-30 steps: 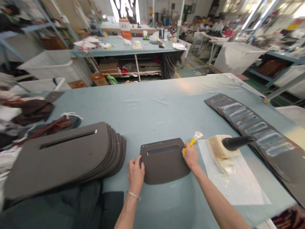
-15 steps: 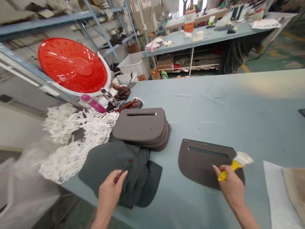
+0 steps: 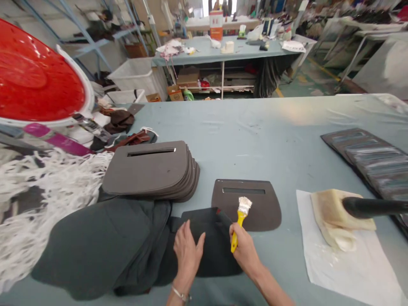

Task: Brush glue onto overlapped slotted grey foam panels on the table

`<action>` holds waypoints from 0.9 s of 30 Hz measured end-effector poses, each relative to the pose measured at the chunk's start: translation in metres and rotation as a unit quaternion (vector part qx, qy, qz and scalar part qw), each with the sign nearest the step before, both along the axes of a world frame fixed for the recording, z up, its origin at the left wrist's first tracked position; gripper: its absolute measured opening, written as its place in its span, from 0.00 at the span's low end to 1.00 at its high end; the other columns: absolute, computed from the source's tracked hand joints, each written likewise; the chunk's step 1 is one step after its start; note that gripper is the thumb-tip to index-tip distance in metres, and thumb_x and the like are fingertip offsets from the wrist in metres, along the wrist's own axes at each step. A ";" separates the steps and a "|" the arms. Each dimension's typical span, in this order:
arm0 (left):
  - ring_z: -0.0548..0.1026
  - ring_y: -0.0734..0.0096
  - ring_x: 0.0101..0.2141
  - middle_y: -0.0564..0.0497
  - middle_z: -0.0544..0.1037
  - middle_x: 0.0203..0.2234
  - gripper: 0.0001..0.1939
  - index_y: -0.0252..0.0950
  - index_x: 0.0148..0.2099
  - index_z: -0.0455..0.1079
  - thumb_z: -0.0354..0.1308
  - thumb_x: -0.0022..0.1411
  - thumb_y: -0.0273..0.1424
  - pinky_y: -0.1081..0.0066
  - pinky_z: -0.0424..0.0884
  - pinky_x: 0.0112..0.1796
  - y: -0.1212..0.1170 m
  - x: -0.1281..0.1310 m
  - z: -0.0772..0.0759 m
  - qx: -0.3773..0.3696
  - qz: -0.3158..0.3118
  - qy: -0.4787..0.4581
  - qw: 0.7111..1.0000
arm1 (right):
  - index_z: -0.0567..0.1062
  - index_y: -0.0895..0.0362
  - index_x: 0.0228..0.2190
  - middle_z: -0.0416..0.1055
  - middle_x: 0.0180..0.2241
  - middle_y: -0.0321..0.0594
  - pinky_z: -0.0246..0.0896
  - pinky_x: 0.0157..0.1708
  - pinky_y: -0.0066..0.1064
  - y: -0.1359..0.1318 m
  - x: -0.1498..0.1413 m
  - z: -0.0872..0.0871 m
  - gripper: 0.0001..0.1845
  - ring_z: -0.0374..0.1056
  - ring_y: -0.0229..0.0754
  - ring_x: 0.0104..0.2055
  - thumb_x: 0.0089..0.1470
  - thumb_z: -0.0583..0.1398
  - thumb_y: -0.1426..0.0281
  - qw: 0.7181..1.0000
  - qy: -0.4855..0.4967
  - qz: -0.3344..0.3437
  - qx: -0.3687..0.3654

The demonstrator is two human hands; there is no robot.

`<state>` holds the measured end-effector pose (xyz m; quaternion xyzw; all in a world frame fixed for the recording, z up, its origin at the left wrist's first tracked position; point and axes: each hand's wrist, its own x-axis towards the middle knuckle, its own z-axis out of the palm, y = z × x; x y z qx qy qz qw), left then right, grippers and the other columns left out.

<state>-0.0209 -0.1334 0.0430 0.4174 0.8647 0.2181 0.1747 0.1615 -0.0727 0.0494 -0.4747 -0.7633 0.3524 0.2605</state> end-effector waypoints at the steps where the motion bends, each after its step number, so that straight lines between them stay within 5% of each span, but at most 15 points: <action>1: 0.61 0.47 0.56 0.33 0.63 0.56 0.32 0.31 0.60 0.57 0.53 0.58 0.44 0.47 0.63 0.49 0.000 -0.002 -0.007 -0.023 0.001 0.066 0.998 | 0.62 0.54 0.30 0.60 0.25 0.33 0.50 0.27 0.23 0.004 0.007 -0.004 0.16 0.57 0.35 0.25 0.39 0.48 0.83 1.000 -0.015 0.000 0.007; 5: 0.66 0.45 0.51 0.29 0.62 0.54 0.40 0.28 0.62 0.51 0.54 0.55 0.48 0.50 0.68 0.43 -0.002 -0.012 -0.021 -0.089 0.011 0.127 0.988 | 0.63 0.54 0.30 0.62 0.26 0.34 0.51 0.27 0.23 0.013 0.022 -0.014 0.11 0.59 0.35 0.26 0.46 0.49 0.80 0.998 -0.038 -0.032 0.027; 10: 0.76 0.52 0.39 0.34 0.73 0.42 0.36 0.30 0.60 0.52 0.52 0.57 0.47 0.59 0.72 0.36 0.004 -0.030 -0.025 -0.136 0.050 -0.045 0.988 | 0.62 0.54 0.30 0.64 0.27 0.35 0.52 0.27 0.24 0.020 0.037 -0.023 0.04 0.61 0.36 0.27 0.54 0.51 0.74 0.992 -0.057 -0.107 0.038; 19: 0.70 0.59 0.50 0.40 0.71 0.49 0.27 0.35 0.58 0.55 0.50 0.59 0.40 0.60 0.68 0.49 0.062 0.015 -0.034 0.044 -0.067 -0.155 0.985 | 0.63 0.54 0.32 0.65 0.28 0.37 0.52 0.29 0.27 0.058 0.118 -0.034 0.05 0.63 0.40 0.29 0.54 0.49 0.74 0.946 -0.189 -0.263 0.028; 27: 0.67 0.61 0.47 0.44 0.64 0.45 0.27 0.34 0.60 0.52 0.50 0.59 0.36 0.55 0.69 0.49 0.072 0.031 -0.053 0.092 -0.108 -0.110 0.984 | 0.64 0.56 0.35 0.64 0.32 0.41 0.53 0.27 0.27 0.067 0.142 -0.057 0.08 0.63 0.40 0.31 0.54 0.48 0.76 0.939 -0.214 -0.265 0.049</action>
